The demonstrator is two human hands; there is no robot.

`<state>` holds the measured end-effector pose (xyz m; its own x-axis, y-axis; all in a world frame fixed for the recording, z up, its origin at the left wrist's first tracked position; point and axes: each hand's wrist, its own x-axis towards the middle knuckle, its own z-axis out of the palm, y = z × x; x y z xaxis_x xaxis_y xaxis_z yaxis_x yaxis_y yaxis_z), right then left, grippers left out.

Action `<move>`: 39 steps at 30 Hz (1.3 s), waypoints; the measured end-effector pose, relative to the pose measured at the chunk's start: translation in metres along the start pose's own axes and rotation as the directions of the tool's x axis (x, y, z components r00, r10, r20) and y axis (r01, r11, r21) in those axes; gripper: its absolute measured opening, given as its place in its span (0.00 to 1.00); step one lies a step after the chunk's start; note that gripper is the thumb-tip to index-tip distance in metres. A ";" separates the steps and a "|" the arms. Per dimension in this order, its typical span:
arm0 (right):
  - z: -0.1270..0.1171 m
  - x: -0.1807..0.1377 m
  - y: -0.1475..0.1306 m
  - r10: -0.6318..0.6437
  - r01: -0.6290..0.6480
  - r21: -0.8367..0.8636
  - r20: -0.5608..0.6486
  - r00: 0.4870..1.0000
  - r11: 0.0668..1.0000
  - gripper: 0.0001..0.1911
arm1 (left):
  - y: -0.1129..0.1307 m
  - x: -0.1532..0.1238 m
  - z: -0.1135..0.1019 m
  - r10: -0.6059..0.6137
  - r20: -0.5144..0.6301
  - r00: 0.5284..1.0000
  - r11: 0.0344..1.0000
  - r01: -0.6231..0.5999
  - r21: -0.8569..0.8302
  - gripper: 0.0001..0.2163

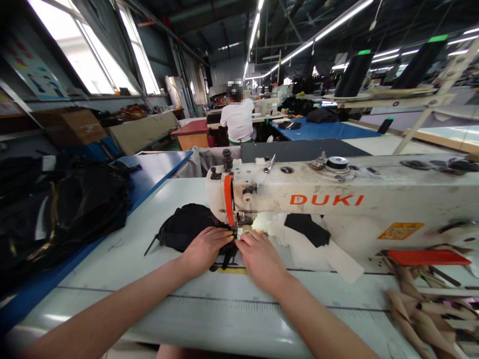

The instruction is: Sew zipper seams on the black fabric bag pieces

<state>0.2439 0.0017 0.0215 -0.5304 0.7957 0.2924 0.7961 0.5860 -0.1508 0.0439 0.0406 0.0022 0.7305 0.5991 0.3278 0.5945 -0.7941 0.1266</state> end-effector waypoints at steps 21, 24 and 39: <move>0.000 -0.003 0.003 -0.060 0.060 0.032 0.012 0.998 0.998 0.10 | 0.004 -0.002 -0.007 0.070 -0.078 0.994 0.995 -0.075 -0.067 0.10; -0.001 -0.002 0.002 -0.074 0.074 0.009 0.009 0.997 0.997 0.08 | 0.004 -0.002 -0.007 0.063 -0.080 0.995 0.996 -0.067 -0.058 0.10; -0.005 -0.002 0.006 -0.134 0.136 -0.075 0.028 0.991 0.988 0.10 | 0.003 -0.003 -0.013 0.089 -0.008 0.996 0.995 -0.089 0.049 0.10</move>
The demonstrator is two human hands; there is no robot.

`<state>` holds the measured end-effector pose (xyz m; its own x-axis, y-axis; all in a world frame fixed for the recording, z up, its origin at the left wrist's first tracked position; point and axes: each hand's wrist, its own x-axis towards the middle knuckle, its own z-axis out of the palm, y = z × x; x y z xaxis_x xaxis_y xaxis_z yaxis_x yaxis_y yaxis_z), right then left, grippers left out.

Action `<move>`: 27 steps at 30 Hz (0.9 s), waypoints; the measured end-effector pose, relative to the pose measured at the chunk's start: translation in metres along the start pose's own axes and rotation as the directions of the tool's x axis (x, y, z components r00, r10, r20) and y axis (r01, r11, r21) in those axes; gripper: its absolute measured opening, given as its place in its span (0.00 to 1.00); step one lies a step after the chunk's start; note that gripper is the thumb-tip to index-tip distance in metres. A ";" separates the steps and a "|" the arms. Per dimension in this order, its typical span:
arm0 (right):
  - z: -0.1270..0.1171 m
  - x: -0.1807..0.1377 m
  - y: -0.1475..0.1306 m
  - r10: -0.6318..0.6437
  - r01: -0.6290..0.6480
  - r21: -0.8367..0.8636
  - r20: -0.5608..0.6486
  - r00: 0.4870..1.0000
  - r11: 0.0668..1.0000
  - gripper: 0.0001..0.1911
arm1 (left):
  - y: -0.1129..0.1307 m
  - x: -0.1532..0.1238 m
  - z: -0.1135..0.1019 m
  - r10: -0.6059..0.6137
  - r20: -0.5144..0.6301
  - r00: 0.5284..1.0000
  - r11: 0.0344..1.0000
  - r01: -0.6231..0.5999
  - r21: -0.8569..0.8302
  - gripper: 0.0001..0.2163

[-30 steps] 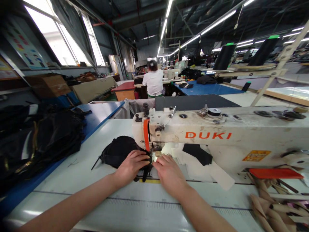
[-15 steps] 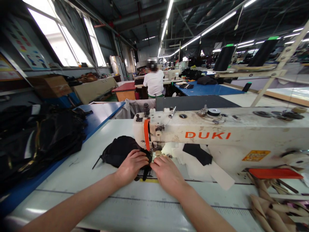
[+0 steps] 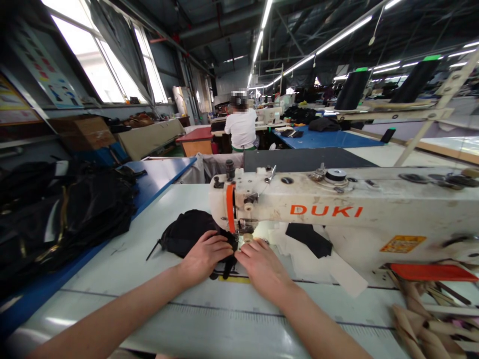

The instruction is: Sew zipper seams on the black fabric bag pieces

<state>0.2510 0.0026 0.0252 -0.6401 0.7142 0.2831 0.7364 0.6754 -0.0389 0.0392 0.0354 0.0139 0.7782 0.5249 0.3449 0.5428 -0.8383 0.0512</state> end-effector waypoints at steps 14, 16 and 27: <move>0.002 -0.002 -0.002 0.114 -0.102 0.136 -0.089 0.989 0.985 0.15 | 0.001 0.001 -0.004 0.035 0.027 0.999 0.999 -0.034 -0.017 0.11; 0.004 0.000 -0.004 0.110 -0.101 0.123 -0.072 0.991 0.987 0.15 | 0.002 0.001 -0.004 0.030 0.038 0.999 0.999 -0.029 -0.019 0.11; 0.007 0.001 -0.005 0.068 -0.065 0.056 -0.045 0.997 0.996 0.10 | -0.001 -0.008 0.005 0.000 -0.045 0.999 0.996 -0.004 -0.090 0.13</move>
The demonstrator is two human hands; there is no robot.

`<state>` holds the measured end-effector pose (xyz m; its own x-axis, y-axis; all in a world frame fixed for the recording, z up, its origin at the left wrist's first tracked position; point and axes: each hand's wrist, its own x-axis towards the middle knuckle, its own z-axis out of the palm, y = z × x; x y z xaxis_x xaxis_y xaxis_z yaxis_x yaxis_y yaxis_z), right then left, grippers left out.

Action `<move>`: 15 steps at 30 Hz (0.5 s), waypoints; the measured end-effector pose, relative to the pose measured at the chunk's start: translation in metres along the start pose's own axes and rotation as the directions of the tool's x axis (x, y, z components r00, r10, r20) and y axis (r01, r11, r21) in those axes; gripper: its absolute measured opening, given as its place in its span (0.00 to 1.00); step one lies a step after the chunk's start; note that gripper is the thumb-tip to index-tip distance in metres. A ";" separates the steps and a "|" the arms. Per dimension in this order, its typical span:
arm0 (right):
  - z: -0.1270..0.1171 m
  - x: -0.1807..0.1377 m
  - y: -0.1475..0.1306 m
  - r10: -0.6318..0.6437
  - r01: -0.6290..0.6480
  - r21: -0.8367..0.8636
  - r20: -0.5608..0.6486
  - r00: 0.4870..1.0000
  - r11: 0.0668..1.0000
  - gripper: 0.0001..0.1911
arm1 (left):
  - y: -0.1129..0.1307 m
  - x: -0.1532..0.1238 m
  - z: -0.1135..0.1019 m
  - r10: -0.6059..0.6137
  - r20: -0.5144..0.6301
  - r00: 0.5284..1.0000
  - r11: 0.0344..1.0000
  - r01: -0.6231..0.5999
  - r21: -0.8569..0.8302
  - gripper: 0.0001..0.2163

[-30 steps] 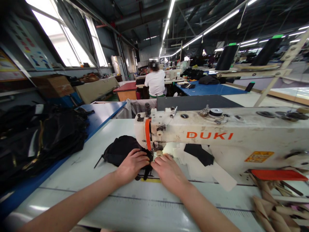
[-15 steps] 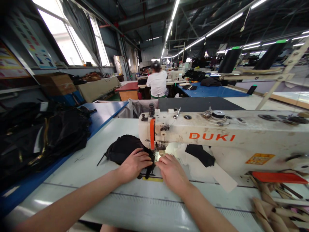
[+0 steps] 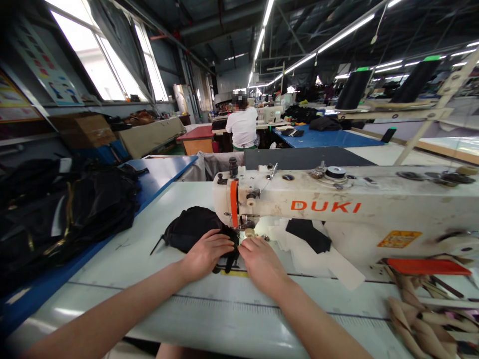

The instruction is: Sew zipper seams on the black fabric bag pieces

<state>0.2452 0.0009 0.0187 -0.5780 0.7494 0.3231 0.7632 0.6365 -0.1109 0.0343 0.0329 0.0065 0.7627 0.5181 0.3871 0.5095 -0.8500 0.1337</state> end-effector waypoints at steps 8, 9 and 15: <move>0.001 0.000 0.000 0.010 -0.010 0.005 -0.014 1.000 1.000 0.10 | 0.000 0.001 -0.001 0.008 0.023 1.000 0.999 -0.009 0.042 0.12; 0.001 0.000 0.000 0.007 -0.007 0.002 -0.016 1.000 1.000 0.11 | 0.000 0.001 -0.001 0.009 0.021 1.000 0.999 -0.010 0.046 0.12; 0.000 0.001 0.000 0.011 -0.011 -0.002 -0.005 1.000 1.000 0.11 | 0.000 0.002 -0.002 0.010 0.029 1.000 0.998 -0.011 0.054 0.13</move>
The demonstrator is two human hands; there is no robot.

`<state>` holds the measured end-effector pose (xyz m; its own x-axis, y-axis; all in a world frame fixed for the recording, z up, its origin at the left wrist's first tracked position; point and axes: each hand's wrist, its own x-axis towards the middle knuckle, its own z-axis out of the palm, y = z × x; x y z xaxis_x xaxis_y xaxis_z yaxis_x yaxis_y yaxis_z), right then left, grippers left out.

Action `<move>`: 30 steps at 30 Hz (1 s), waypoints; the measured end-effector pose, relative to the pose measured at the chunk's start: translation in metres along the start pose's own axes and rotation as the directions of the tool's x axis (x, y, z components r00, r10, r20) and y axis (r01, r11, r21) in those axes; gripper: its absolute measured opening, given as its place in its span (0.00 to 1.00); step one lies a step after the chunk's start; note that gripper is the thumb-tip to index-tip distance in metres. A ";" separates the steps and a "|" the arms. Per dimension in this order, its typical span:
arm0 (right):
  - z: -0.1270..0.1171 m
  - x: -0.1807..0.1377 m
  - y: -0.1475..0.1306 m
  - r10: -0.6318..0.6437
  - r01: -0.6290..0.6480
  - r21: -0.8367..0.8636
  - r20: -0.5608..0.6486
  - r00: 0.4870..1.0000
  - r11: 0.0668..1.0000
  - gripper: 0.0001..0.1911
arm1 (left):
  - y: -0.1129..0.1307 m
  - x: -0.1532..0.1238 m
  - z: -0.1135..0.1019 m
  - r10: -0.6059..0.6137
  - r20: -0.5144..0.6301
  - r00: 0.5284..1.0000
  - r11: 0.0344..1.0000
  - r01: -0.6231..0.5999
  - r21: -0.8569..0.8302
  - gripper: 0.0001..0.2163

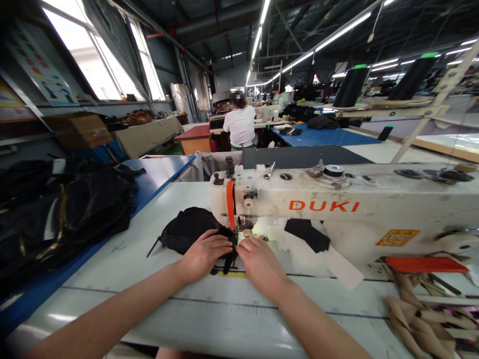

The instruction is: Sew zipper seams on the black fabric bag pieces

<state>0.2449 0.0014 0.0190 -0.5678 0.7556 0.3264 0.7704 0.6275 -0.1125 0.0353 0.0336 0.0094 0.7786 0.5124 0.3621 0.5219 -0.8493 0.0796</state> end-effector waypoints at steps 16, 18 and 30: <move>-0.004 -0.001 0.000 0.106 -0.106 0.003 -0.009 0.994 0.994 0.10 | -0.014 0.015 0.010 -0.047 -0.033 0.998 0.999 0.047 0.000 0.13; -0.004 -0.002 0.001 0.113 -0.113 0.014 -0.024 0.993 0.993 0.10 | -0.014 0.015 0.010 -0.046 -0.034 0.998 0.999 0.046 -0.011 0.13; -0.001 -0.007 0.004 0.095 -0.090 0.087 -0.053 0.994 0.992 0.13 | -0.007 0.001 0.003 -0.080 -0.034 0.996 0.994 0.076 -0.083 0.13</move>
<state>0.2522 -0.0014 0.0174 -0.4759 0.8007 0.3639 0.7903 0.5709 -0.2224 0.0337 0.0403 0.0064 0.7222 0.5737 0.3864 0.5492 -0.8152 0.1838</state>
